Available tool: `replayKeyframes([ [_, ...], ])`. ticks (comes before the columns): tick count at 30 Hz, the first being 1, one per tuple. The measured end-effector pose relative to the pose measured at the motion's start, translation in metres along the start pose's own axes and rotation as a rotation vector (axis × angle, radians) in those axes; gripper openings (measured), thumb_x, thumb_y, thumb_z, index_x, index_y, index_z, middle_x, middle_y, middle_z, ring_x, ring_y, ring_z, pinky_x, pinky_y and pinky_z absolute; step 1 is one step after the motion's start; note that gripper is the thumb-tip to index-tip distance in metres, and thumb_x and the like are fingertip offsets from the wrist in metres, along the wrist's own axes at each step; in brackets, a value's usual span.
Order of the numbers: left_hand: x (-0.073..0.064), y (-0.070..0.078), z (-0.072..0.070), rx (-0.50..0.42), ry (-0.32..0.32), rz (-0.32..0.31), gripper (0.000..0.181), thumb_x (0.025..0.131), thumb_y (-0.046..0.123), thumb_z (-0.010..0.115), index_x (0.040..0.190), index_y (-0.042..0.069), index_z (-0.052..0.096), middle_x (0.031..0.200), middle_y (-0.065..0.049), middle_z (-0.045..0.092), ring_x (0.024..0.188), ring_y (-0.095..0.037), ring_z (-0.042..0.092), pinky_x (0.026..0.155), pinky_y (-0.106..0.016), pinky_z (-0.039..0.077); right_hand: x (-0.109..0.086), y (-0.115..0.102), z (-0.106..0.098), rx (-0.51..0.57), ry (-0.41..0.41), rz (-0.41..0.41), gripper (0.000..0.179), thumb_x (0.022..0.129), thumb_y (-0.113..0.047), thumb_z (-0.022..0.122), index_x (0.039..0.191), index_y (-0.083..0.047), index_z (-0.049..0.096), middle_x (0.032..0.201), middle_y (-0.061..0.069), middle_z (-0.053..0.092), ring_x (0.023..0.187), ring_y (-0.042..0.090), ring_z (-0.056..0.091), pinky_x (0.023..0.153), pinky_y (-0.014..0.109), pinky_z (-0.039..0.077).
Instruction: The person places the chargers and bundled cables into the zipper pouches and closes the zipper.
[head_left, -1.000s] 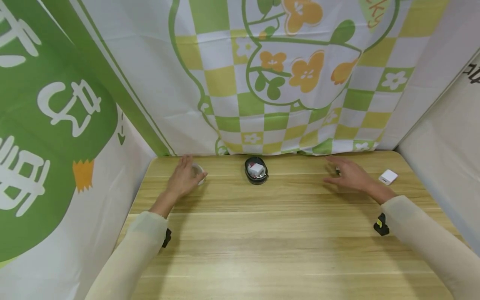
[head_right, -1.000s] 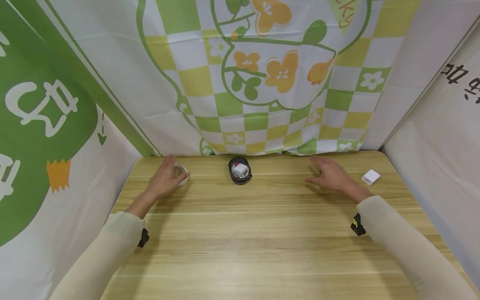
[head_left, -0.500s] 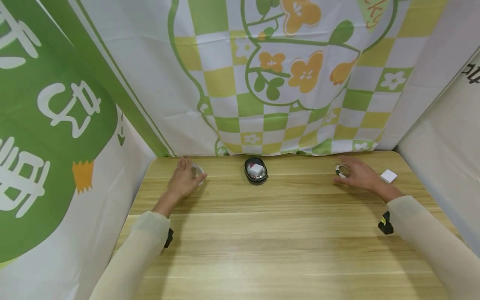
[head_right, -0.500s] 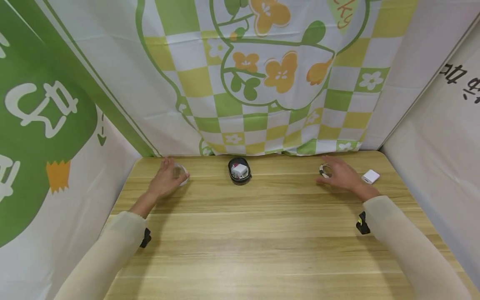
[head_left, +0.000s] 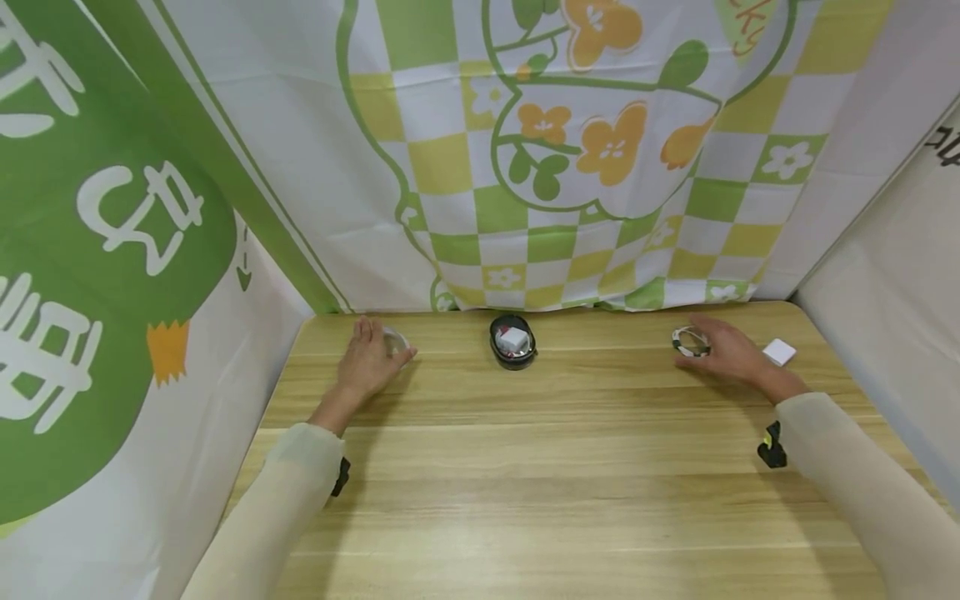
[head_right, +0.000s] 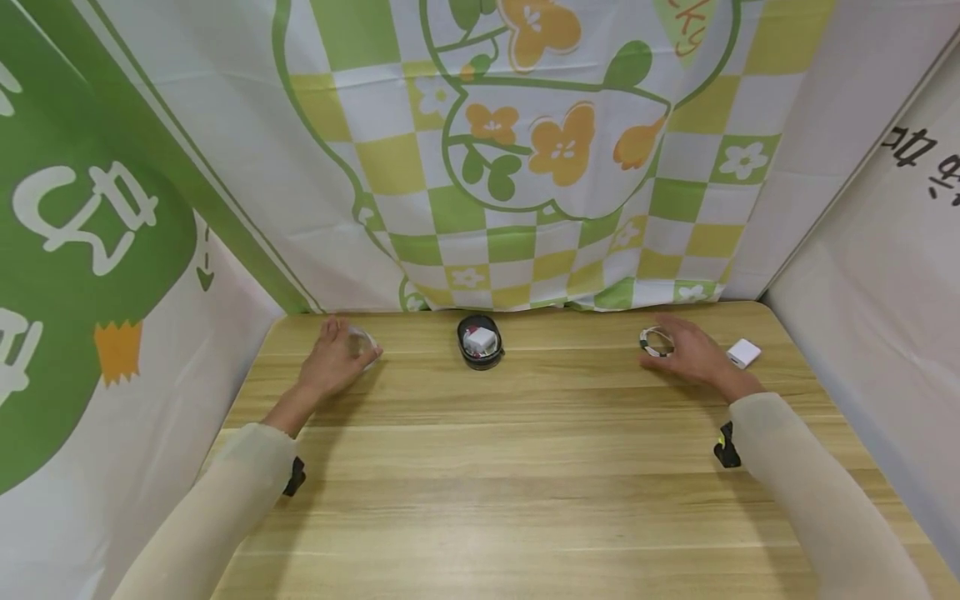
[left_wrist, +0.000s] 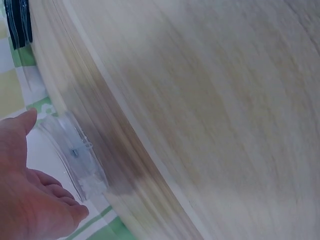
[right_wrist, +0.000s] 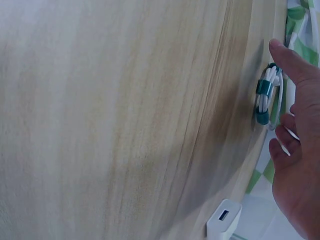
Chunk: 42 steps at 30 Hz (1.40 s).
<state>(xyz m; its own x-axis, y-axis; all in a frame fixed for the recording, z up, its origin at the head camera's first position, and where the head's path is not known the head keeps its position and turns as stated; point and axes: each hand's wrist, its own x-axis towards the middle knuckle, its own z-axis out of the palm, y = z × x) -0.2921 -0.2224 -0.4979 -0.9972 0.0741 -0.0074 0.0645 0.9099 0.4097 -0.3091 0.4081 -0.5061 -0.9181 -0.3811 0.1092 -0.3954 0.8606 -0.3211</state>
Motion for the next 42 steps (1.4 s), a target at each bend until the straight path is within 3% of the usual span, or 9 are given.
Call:
replayKeyframes([
  [8,-0.001,0.005,0.002,-0.019,0.000,-0.032,0.102,0.105,0.050,0.060,0.158,-0.022,0.011,0.166,-0.043,0.004,0.159,-0.053,0.004,0.131,-0.059,0.009,-0.001,0.008,0.005,0.041,-0.012,0.001,0.090,0.091,-0.034,0.085,0.151,0.018,0.042,0.141,0.041,0.055,0.127,0.058,0.056,0.105,0.070,0.047],
  [14,-0.001,0.004,0.005,-0.016,0.028,-0.021,0.099,0.105,0.047,0.062,0.156,-0.025,0.016,0.165,-0.045,0.010,0.158,-0.055,0.008,0.131,-0.059,0.012,-0.001,0.009,0.005,0.049,-0.028,0.016,0.090,0.093,-0.035,0.083,0.153,0.017,0.040,0.148,0.042,0.049,0.132,0.060,0.051,0.109,0.070,0.044],
  [24,-0.003,0.003,0.007,-0.032,0.036,0.000,0.096,0.106,0.043,0.062,0.155,-0.026,0.018,0.165,-0.045,0.012,0.158,-0.055,0.008,0.129,-0.062,0.015,-0.001,0.012,0.006,0.051,-0.023,0.006,0.076,0.096,-0.027,0.080,0.148,0.017,0.046,0.144,0.041,0.053,0.131,0.060,0.052,0.108,0.070,0.044],
  [31,-0.004,0.003,0.009,-0.029,0.005,0.009,0.097,0.106,0.046,0.062,0.156,-0.024,0.017,0.166,-0.044,0.010,0.159,-0.053,0.006,0.128,-0.063,0.016,-0.001,0.011,0.005,0.056,-0.003,0.005,0.069,0.095,-0.024,0.081,0.143,0.017,0.053,0.140,0.040,0.057,0.128,0.060,0.054,0.106,0.070,0.045],
  [36,-0.005,0.006,0.011,-0.044,-0.032,0.037,0.096,0.107,0.045,0.060,0.156,-0.024,0.015,0.167,-0.042,0.008,0.160,-0.051,0.004,0.130,-0.061,0.011,0.000,0.012,0.007,0.027,0.005,0.005,0.066,0.095,-0.026,0.081,0.140,0.016,0.057,0.136,0.038,0.061,0.125,0.058,0.058,0.104,0.069,0.048],
  [42,-0.003,0.008,0.016,-0.050,-0.054,0.114,0.091,0.107,0.041,0.059,0.157,-0.023,0.018,0.167,-0.041,0.012,0.161,-0.050,0.005,0.131,-0.059,0.009,0.000,0.012,0.007,0.003,0.001,0.008,0.065,0.096,-0.029,0.080,0.140,0.015,0.058,0.135,0.038,0.062,0.122,0.058,0.060,0.102,0.068,0.049],
])
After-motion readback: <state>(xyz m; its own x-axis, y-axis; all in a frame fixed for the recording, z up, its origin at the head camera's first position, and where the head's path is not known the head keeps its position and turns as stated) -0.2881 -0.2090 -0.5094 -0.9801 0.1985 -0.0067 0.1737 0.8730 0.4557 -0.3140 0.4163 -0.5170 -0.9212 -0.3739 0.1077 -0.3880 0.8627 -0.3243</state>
